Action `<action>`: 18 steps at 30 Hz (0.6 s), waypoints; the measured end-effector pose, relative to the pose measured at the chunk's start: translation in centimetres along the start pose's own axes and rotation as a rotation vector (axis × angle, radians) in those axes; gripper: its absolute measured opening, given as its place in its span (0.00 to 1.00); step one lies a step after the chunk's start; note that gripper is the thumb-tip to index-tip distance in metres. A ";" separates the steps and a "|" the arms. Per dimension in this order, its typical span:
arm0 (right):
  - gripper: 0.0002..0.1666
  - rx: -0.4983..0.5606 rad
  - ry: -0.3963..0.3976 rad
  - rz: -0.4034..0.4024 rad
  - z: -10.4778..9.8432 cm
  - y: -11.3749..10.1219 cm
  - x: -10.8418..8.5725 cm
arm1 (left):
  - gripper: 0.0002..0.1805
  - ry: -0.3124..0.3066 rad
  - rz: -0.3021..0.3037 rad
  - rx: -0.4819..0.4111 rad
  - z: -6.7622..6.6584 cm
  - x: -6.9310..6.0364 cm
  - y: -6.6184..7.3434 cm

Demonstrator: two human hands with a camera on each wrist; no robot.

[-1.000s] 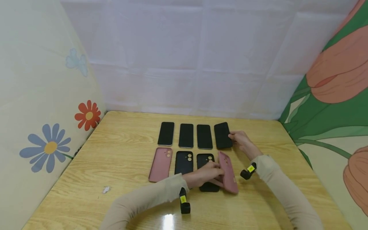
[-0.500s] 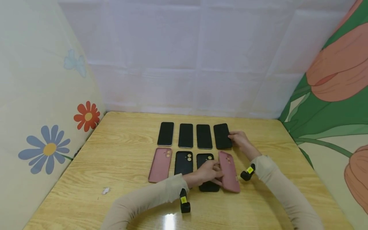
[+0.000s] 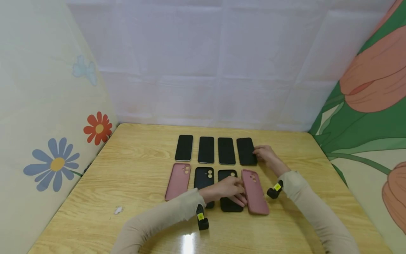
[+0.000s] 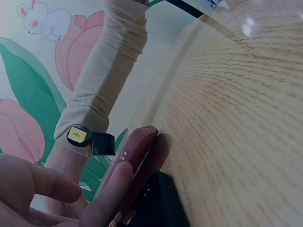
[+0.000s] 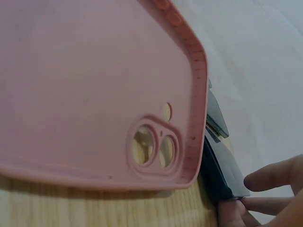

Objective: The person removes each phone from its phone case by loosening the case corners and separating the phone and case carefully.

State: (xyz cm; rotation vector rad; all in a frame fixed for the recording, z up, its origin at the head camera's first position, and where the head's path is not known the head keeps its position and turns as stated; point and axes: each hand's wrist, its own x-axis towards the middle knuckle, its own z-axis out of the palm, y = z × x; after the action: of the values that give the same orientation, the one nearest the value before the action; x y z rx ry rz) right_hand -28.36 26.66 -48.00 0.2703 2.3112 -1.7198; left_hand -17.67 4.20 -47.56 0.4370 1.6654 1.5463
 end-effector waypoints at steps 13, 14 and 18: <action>0.29 -0.053 -0.007 -0.019 -0.2 -0.1 0.0 | 0.17 0.051 -0.021 0.007 0.2 0.0 0.4; 0.29 -0.059 -0.009 -0.022 -0.3 -0.1 0.0 | 0.17 0.051 -0.021 0.011 0.2 0.0 0.4; 0.28 -0.067 -0.009 -0.026 -0.3 0.0 -0.1 | 0.19 0.044 -0.026 0.032 0.2 -0.2 0.5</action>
State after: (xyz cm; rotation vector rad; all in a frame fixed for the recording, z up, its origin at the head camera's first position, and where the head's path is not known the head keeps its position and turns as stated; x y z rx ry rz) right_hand -28.29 26.94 -47.85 0.2203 2.3711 -1.6480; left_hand -17.51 4.32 -47.02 0.3994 1.7257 1.5223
